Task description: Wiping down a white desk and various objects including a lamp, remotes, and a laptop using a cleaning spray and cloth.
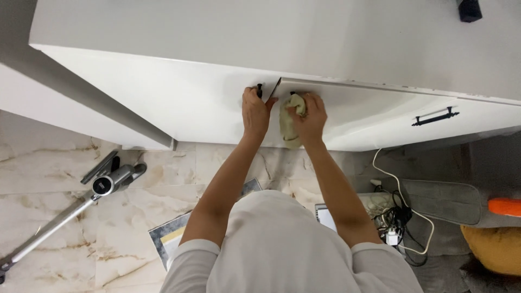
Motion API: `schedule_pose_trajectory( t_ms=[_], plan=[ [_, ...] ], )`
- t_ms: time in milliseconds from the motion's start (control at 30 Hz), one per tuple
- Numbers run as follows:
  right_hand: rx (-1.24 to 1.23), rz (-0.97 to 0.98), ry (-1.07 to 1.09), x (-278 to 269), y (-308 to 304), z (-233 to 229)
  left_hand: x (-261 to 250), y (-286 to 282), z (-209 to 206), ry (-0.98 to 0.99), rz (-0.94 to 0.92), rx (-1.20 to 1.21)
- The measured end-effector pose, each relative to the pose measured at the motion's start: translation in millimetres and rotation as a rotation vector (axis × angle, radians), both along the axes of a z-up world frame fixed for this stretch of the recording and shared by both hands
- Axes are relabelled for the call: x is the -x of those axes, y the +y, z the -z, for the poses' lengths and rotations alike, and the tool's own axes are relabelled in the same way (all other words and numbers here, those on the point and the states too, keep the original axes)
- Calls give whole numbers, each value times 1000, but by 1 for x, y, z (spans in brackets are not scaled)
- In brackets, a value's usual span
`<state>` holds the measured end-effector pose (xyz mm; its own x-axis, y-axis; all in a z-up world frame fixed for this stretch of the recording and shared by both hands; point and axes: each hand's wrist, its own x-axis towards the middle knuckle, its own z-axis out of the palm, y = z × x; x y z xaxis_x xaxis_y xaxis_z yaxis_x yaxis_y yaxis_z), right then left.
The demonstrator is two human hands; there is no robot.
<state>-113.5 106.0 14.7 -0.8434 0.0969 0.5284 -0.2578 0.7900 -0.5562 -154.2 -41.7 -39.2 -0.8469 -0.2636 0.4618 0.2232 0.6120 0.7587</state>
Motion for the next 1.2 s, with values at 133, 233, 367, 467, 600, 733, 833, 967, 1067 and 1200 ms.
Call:
schedule_pose_trajectory(
  t_ms=[133, 233, 367, 467, 600, 733, 833, 967, 1067, 1200],
  plan=[
    [-43, -50, 88, 4, -2, 7, -6, -7, -9, -49, 61, -44],
    [9, -29, 64, -14, -17, 2, -28, -24, -10, -77, 148, -61],
    [281, 19, 92, -35, -44, 31, -65, -60, 34, 62, 206, -241],
    [195, -82, 279, -35, -79, 47, -105, -84, 67, -92, 96, -326],
    [48, -216, 459, 22, -146, 51, -138, -108, 68, -209, 54, -403],
    [-473, 58, 600, 88, -177, 126, -144, -127, 56, -185, 33, -422],
    [-237, -63, 496, 123, -170, 240, -151, -141, 51, -185, 33, -455],
    [-694, -431, 116, 90, -136, 268, -156, -161, 45, -213, 24, -408],
    [-770, -475, -31, 58, -113, 264, -159, -174, 43, -234, 31, -424],
    [-403, -279, 157, -6, -105, 204, -142, -169, 23, -187, 114, -447]
  ],
)
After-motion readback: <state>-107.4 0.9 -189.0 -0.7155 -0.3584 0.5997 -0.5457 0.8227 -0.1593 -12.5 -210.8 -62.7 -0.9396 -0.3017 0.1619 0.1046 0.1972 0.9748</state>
